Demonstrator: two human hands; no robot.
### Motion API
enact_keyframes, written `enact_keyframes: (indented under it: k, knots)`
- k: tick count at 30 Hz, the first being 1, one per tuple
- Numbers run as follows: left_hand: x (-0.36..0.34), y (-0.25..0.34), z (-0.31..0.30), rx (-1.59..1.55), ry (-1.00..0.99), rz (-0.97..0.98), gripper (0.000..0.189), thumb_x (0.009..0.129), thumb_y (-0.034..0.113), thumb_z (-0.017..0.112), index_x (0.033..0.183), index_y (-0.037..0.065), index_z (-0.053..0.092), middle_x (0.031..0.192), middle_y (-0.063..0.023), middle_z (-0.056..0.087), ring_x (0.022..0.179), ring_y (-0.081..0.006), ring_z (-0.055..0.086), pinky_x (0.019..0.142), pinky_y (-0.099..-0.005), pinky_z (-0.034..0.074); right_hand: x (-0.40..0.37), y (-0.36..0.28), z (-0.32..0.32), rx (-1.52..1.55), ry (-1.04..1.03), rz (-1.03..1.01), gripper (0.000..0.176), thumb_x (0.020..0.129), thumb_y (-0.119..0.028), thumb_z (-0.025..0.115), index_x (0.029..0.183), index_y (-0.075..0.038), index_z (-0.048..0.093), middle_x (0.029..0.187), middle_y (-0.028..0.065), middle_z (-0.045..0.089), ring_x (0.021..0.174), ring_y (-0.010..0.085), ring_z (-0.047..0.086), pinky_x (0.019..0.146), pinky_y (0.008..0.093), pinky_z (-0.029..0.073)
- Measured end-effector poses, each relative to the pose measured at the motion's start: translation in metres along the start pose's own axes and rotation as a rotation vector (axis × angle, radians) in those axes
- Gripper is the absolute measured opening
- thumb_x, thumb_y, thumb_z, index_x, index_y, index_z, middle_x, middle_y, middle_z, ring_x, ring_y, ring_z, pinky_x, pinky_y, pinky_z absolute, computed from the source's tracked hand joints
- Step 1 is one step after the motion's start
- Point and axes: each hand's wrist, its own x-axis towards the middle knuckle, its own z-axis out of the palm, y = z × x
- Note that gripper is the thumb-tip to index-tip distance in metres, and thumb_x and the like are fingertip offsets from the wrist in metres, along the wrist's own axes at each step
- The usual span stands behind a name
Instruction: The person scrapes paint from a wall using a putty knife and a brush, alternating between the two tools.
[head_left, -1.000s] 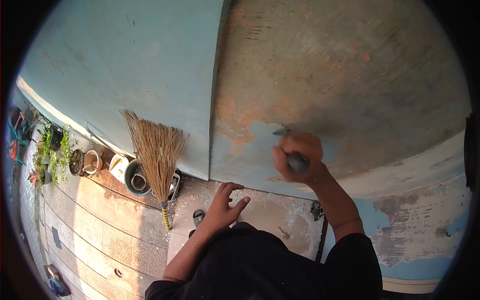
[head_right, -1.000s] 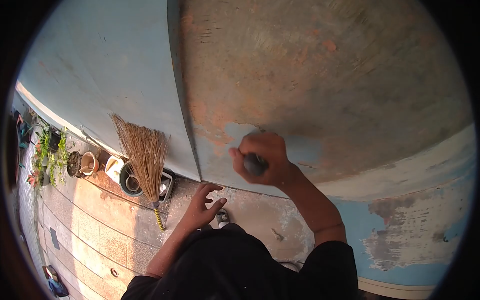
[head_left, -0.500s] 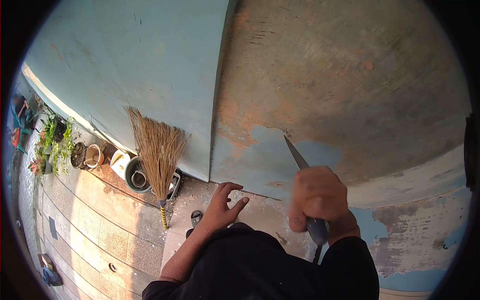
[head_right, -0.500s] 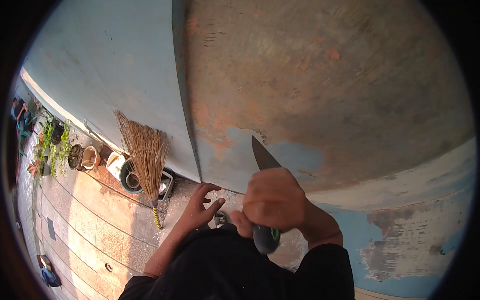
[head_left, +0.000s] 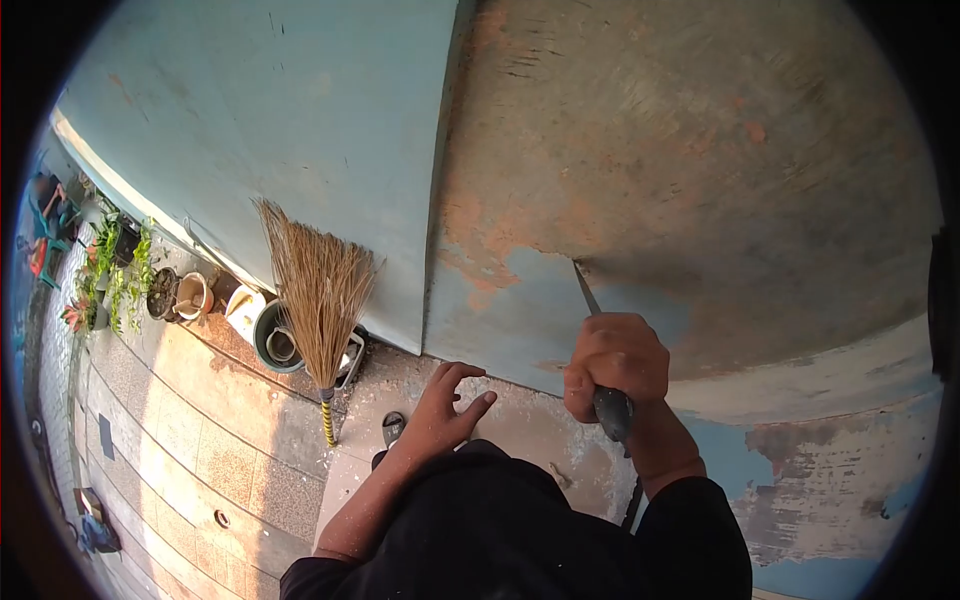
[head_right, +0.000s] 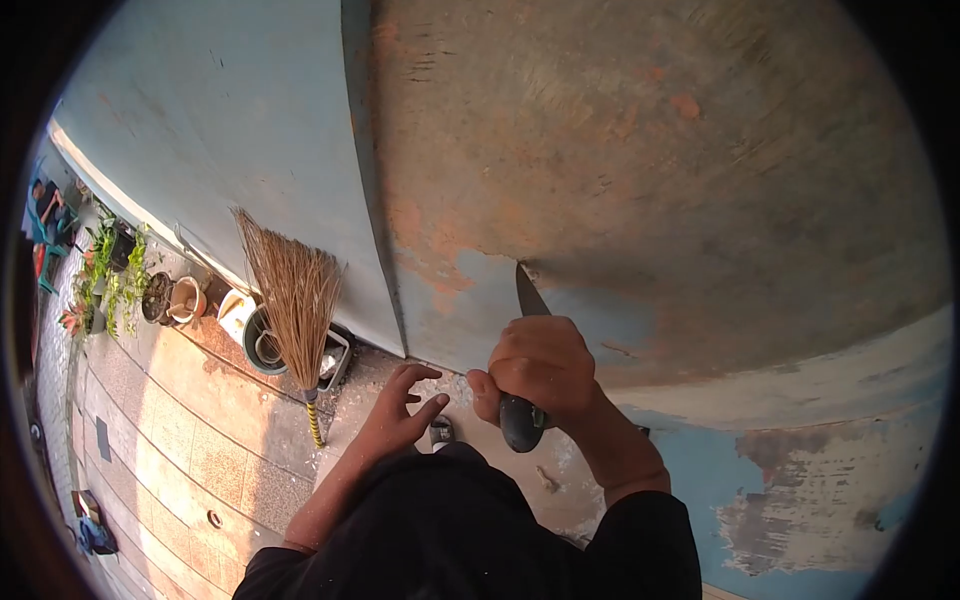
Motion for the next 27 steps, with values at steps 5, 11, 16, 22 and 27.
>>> enact_keyframes:
  k: [5,11,16,22,27]
  knots:
    - [0.003,0.003,0.006,0.017,-0.012,0.01,0.04,0.091,0.027,0.069,0.122,0.005,0.057,0.123,-0.0131,0.053,0.118,-0.0281,0.055,0.093,-0.0409,0.05,-0.004,-0.028,-0.023,0.225,0.345,-0.028,0.028,0.096,-0.021,0.059,0.078,-0.009,0.041,0.053,-0.0007,0.045,0.039,0.0129,0.038,0.04,0.0293,0.034]
    - [0.001,0.013,0.015,0.077,-0.044,0.02,0.044,0.09,0.032,0.069,0.123,0.005,0.057,0.124,-0.0166,0.053,0.116,-0.0321,0.055,0.09,-0.0415,0.051,-0.034,0.022,0.003,0.124,0.335,0.128,0.018,0.085,-0.001,0.06,0.076,-0.008,0.046,0.06,0.0027,0.055,0.041,0.0172,0.047,0.042,0.0295,0.042]
    - [0.005,0.017,0.013,0.084,0.014,-0.007,0.044,0.091,0.031,0.069,0.122,0.004,0.057,0.125,-0.016,0.053,0.116,-0.0316,0.056,0.091,-0.0423,0.051,-0.031,-0.025,-0.018,0.356,0.47,-0.2,0.028,0.094,-0.02,0.059,0.075,-0.009,0.042,0.054,0.0021,0.046,0.04,0.0158,0.043,0.039,0.0303,0.035]
    - [0.002,0.025,0.024,0.16,0.012,-0.037,0.039,0.091,0.026,0.069,0.121,0.005,0.058,0.123,-0.0126,0.055,0.116,-0.0269,0.057,0.092,-0.039,0.052,-0.037,-0.004,-0.021,0.207,0.33,-0.043,0.018,0.094,-0.016,0.058,0.084,-0.007,0.046,0.058,0.0024,0.05,0.041,0.0159,0.044,0.038,0.0293,0.036]
    - [0.008,0.024,0.031,0.164,0.032,-0.023,0.039,0.091,0.028,0.068,0.121,0.004,0.058,0.122,-0.0141,0.056,0.115,-0.0288,0.057,0.092,-0.0409,0.052,-0.04,0.01,-0.025,0.135,0.343,-0.041,0.017,0.091,-0.011,0.059,0.084,-0.008,0.045,0.06,0.0029,0.051,0.044,0.0181,0.048,0.042,0.0326,0.041]
